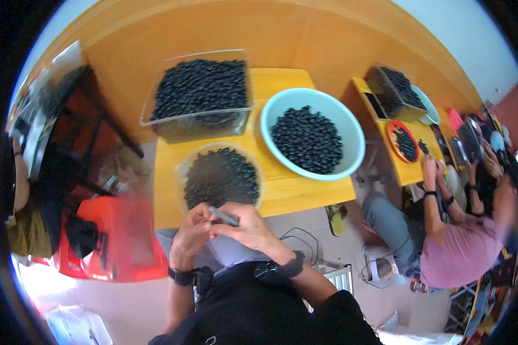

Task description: Sorting through blueberries in a container and using a tool to pick out debris or stems.

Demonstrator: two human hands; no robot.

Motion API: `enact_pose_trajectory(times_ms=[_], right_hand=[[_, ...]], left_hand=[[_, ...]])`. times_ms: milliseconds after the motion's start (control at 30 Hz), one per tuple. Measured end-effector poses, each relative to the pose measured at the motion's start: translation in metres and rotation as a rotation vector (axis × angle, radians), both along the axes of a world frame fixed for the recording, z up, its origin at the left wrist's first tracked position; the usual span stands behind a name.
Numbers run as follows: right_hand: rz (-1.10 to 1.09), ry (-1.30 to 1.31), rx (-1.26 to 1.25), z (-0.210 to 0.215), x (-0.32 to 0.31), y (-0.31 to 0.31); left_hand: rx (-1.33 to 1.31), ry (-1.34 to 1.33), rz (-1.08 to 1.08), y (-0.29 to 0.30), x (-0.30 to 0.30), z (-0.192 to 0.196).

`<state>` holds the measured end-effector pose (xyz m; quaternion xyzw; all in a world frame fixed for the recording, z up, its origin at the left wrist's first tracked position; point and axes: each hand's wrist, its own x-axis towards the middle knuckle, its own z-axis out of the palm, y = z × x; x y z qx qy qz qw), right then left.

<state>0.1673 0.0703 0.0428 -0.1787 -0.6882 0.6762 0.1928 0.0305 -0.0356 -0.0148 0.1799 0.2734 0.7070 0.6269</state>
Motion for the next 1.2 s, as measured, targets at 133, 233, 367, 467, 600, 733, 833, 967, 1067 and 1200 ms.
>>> enact_pose_trajectory(times_ms=[133,233,367,467,600,733,833,967,1067,1200], right_hand=[[0.072,0.043,-0.296,-0.014,-0.001,0.003],[0.063,0.043,-0.21,0.0,0.002,0.004],[0.061,-0.015,-0.047,-0.003,0.003,0.005],[0.003,-0.087,0.244,-0.005,0.004,0.013],[-0.357,-0.145,0.245,0.005,0.02,0.055],[-0.752,-0.168,0.419,0.008,0.041,0.125],[-0.795,-0.215,0.76,-0.001,0.041,0.13],[-0.729,-0.171,0.734,-0.019,0.035,0.095],[-0.69,-0.144,0.725,-0.027,0.027,0.071],[-0.6,-0.187,0.664,-0.024,0.02,0.056]], left_hand=[[0.004,-0.005,-0.024,0.0,0.002,0.004],[0.014,-0.028,-0.029,0.002,0.002,0.002],[-0.019,-0.037,0.007,0.004,0.001,0.002],[-0.073,0.003,0.014,0.001,0.0,0.012],[-0.186,0.225,0.141,-0.001,-0.013,0.019],[-0.315,0.407,0.331,-0.007,-0.029,0.011],[-0.345,0.532,0.442,-0.009,-0.033,0.003],[-0.43,0.873,0.409,0.003,-0.024,-0.003],[-0.451,1.09,0.381,0.009,-0.017,-0.004],[-0.472,1.308,0.451,0.017,-0.017,-0.005]])
